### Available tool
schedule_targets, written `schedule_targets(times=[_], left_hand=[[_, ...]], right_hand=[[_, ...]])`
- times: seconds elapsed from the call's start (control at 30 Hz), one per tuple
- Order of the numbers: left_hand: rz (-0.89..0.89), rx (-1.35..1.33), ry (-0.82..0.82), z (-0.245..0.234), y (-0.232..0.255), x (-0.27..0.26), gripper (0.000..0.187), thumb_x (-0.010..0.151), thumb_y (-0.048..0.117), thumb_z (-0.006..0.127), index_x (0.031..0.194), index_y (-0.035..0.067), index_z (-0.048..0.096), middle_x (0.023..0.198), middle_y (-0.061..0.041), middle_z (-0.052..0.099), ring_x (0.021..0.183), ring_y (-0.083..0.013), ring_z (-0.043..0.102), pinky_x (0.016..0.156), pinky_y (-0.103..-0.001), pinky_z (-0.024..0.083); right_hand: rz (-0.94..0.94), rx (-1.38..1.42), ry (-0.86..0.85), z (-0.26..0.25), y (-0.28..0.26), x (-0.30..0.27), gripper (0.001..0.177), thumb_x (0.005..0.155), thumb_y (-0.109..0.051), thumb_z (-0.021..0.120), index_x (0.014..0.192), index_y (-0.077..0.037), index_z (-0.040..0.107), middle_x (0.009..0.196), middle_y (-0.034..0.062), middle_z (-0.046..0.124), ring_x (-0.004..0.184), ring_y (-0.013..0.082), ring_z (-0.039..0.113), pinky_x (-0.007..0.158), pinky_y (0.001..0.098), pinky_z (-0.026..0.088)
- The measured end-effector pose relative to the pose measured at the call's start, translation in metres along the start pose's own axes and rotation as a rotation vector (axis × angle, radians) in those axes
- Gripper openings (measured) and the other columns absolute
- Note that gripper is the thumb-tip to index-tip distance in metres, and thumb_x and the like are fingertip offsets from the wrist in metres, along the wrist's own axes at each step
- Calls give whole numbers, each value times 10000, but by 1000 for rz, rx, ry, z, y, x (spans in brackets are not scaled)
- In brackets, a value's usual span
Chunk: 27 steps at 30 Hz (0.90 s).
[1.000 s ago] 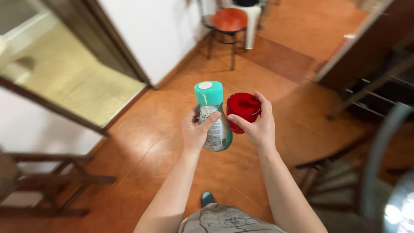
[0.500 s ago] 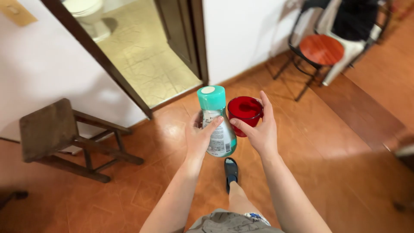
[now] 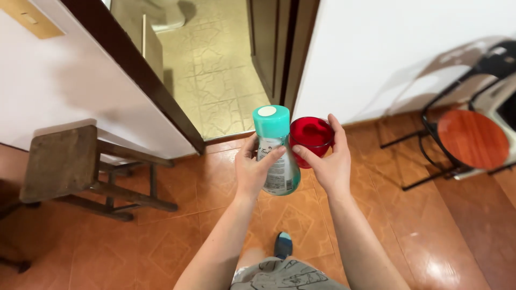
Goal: Moving various items from a dining table to a bathroom and organizing them, then rearranging items on the table.
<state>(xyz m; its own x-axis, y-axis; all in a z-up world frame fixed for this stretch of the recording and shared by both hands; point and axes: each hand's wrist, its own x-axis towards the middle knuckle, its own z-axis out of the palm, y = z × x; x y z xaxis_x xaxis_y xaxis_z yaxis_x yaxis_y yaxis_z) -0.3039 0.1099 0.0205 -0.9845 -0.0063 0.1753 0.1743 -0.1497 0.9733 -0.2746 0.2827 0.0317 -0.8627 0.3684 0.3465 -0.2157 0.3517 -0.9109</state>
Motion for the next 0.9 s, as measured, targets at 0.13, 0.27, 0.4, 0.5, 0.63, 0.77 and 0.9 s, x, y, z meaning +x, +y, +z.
schedule_targets(times=[0.13, 0.27, 0.4, 0.5, 0.63, 0.77, 0.9], left_hand=[[-37, -71, 24, -5, -6, 55, 485, 780, 164, 852, 1214, 6, 703, 1047, -70, 737, 926, -129, 697, 826, -293, 575], [7, -83, 83, -20, -21, 118, 447, 793, 155, 850, 1185, -4, 704, 1041, -70, 745, 925, -127, 697, 830, -289, 572], [32, -58, 155, -41, -29, 192, 405, 802, 154, 845, 1145, -12, 707, 1019, -74, 750, 909, -129, 698, 826, -288, 571], [69, 4, 177, -61, -30, 260, 403, 802, 153, 846, 1146, -14, 717, 1019, -82, 757, 904, -129, 699, 822, -291, 568], [85, -37, 195, -89, -26, 357, 421, 800, 157, 842, 1160, -13, 704, 1029, -82, 753, 904, -130, 708, 812, -294, 578], [80, -30, 199, -113, -19, 438, 448, 800, 160, 843, 1188, -13, 700, 1028, -83, 754, 902, -130, 710, 805, -292, 586], [96, -50, 223, -134, -22, 498, 458, 814, 160, 837, 1212, -15, 694, 1066, -76, 755, 933, -121, 711, 832, -288, 586]], right_hand=[[59, 93, -62, 34, 18, 61, 1020, 705, -243, 915, 1544, -5, 386, 1463, 147, 571, 1332, 250, 585, 1100, 371, 487], [5, 139, -126, 78, 33, 121, 1017, 713, -225, 917, 1550, -2, 383, 1447, 144, 586, 1320, 253, 593, 1095, 373, 491], [-32, 168, -169, 133, 42, 186, 1017, 726, -224, 917, 1555, -1, 371, 1435, 135, 600, 1325, 247, 598, 1108, 372, 490], [-38, 202, -200, 183, 50, 242, 1016, 729, -232, 918, 1556, 4, 377, 1444, 134, 603, 1323, 245, 605, 1105, 371, 503], [-79, 212, -247, 250, 38, 328, 1026, 736, -242, 911, 1560, 15, 357, 1486, 131, 577, 1328, 242, 599, 1102, 371, 499], [-152, 146, -250, 308, 34, 394, 1027, 735, -250, 929, 1557, 24, 378, 1467, 139, 601, 1325, 243, 605, 1110, 377, 487], [-98, 172, -296, 356, 34, 444, 1020, 745, -270, 921, 1558, 15, 376, 1441, 136, 617, 1325, 238, 607, 1109, 375, 489]])
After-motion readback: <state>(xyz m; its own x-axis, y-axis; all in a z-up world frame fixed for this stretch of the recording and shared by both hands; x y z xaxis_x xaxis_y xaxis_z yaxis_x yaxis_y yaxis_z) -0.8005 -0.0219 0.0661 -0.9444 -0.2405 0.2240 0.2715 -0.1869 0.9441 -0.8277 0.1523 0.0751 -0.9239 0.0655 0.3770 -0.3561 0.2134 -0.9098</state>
